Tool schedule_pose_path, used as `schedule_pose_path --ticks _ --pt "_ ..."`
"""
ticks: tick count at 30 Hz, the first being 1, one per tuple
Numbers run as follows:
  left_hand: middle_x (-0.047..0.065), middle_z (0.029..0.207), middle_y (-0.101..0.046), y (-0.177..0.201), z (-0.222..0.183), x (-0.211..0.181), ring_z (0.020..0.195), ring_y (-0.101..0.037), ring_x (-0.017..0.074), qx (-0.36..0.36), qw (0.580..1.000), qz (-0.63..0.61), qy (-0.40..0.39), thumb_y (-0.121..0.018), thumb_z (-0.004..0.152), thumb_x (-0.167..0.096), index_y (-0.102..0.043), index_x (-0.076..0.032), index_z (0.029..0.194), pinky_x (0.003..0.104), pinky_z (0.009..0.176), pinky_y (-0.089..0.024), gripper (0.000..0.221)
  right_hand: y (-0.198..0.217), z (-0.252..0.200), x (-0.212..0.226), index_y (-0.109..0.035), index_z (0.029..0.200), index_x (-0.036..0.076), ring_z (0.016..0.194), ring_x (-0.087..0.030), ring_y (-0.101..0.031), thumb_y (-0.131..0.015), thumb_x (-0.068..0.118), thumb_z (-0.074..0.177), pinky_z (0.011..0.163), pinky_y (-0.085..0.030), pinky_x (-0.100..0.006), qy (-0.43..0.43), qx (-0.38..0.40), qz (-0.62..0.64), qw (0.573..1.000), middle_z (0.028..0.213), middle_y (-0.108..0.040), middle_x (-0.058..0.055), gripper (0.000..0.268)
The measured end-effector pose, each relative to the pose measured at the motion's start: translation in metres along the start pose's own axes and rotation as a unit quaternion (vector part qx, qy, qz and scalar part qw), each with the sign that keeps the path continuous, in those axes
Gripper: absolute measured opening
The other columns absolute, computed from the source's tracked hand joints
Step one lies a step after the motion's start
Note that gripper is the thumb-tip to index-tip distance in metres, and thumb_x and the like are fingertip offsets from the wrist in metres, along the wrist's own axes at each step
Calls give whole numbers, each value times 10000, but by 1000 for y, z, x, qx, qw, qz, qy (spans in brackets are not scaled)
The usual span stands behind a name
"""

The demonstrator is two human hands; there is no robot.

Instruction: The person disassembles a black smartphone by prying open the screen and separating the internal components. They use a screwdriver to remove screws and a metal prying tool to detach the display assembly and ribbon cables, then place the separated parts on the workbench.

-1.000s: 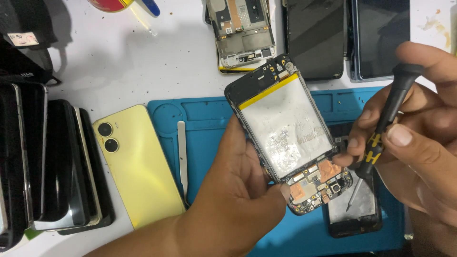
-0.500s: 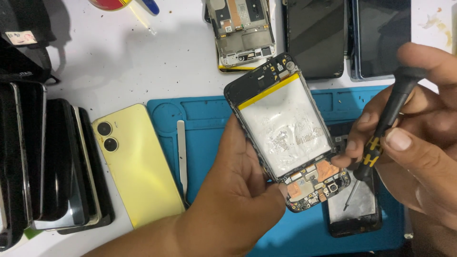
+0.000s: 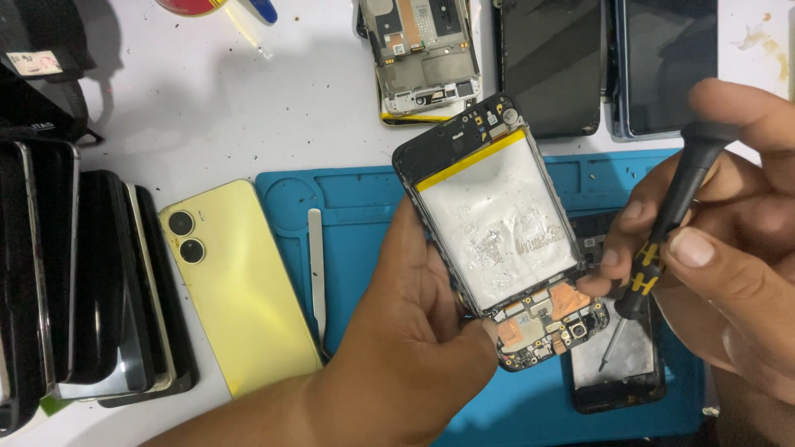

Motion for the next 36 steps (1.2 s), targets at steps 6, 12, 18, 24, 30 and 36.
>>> schedule_pose_path --ticks 6,12,18,24,30,36 --pt "216 1649 -287 -1 0 -2 1452 -396 285 7 1000 -3 6 -448 879 127 -4 -103 1639 445 1131 -438 909 1 1 -1 -218 1683 97 772 -218 -705 -538 132 941 672 -786 -394 6 -7 0 1000 1026 -589 -116 809" --pt "226 1635 -289 0 1 -2 1467 -375 276 27 1000 8 6 -442 885 120 1 -89 1636 448 1166 -407 897 5 2 -2 -207 1686 110 776 -242 -704 -517 122 936 636 -769 -392 -5 -8 -31 999 1031 -580 -132 812" --pt "214 1646 -275 2 -1 2 1448 -385 255 19 1000 -5 -5 -514 921 34 4 -85 1637 445 1165 -407 892 17 1 -14 -251 1680 167 769 -156 -694 -541 192 996 638 -738 -299 9 -31 -22 999 1055 -594 -40 743" --pt "206 1561 -429 17 2 11 1386 -485 252 -54 998 2 -27 -623 872 83 -188 -75 1604 430 1124 -460 866 41 2 -21 -439 1445 -71 1096 -314 -617 -508 104 1218 975 -483 -409 116 -107 -391 907 1176 -554 -225 295" --pt "194 1486 -539 25 1 14 1317 -562 242 -85 996 31 -5 -640 823 105 -285 -79 1580 413 1065 -501 857 1 26 -5 -777 1205 -11 997 -374 -650 -775 -65 961 857 -515 -470 251 9 -561 789 1139 -754 -175 250" --pt "161 1413 -606 24 2 12 1267 -599 228 -102 994 42 16 -607 792 122 -376 -77 1543 401 1048 -510 811 7 24 -2 -761 1217 -17 1026 -371 -633 -732 -110 962 832 -531 -454 265 -4 -543 796 1182 -711 -187 273"
Point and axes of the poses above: each hand's wrist, its own z-axis towards the middle knuckle, its own y-axis out of the back of the hand, x = y × z, the point moved 2 cm from there along z, towards the middle knuckle
